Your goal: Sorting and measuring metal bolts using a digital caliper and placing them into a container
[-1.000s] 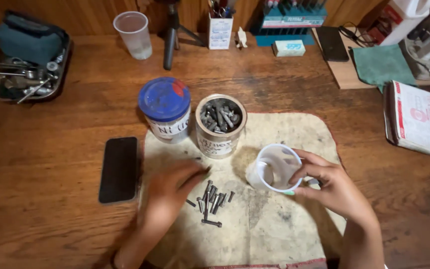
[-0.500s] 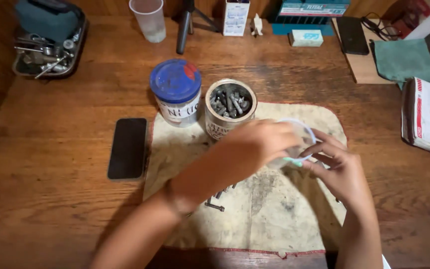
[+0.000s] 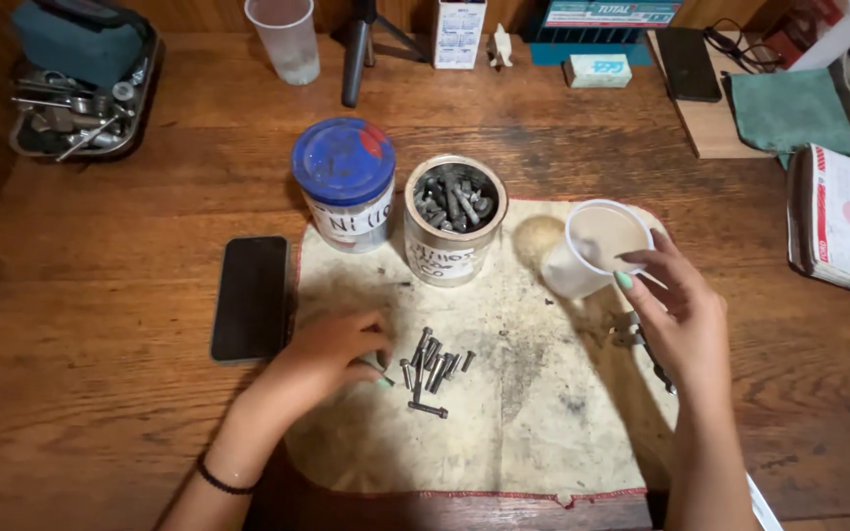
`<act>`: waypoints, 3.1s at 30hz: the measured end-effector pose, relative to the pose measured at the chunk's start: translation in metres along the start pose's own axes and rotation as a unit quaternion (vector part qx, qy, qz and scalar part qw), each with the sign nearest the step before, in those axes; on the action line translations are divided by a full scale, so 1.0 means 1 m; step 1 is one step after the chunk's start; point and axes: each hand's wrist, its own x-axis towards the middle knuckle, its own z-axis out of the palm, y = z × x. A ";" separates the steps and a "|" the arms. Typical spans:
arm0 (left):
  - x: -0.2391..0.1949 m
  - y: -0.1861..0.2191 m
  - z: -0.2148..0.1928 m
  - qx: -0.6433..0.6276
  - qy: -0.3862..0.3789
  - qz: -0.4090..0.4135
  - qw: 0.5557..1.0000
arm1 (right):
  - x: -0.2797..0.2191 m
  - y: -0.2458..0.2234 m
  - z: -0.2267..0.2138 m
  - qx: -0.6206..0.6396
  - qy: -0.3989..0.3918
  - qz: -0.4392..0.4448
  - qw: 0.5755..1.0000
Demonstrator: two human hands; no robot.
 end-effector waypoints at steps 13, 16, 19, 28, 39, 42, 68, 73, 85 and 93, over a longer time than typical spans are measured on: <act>0.011 0.008 0.001 -0.036 0.010 0.011 0.999 | -0.080 -0.035 0.111 -0.145 -0.282 -0.449 0.835; 0.020 -0.015 0.029 0.040 0.010 0.147 0.988 | -0.080 -0.031 0.112 -0.122 -0.302 -0.388 0.862; 0.020 -0.022 0.038 0.090 -0.003 0.136 0.987 | -0.066 -0.049 0.106 -0.159 -0.317 -0.421 0.835; 0.010 0.001 0.018 -0.001 0.039 0.151 0.988 | 0.032 -0.026 0.010 -0.404 0.062 -0.281 0.868; 0.016 0.041 0.011 -0.703 0.282 -0.229 0.612 | -0.023 -0.059 0.106 -0.045 -0.390 -0.412 0.822; 0.016 0.028 0.036 -0.714 0.364 -0.243 0.547 | -0.034 -0.030 0.118 -0.149 -0.476 -0.387 0.776; 0.023 0.073 0.040 -0.822 0.275 -0.284 0.410 | -0.025 -0.074 0.112 -0.136 -0.312 -0.389 0.856; 0.028 0.077 0.044 -0.829 0.298 -0.317 0.353 | -0.010 -0.097 0.126 -0.008 -0.342 -0.302 0.890; 0.022 0.046 0.051 -0.844 0.333 -0.292 0.303 | -0.014 -0.061 0.077 -0.074 -0.356 -0.201 0.910; 0.019 0.068 0.020 -0.823 0.315 -0.337 0.333 | -0.036 -0.034 0.079 -0.076 -0.420 -0.142 0.893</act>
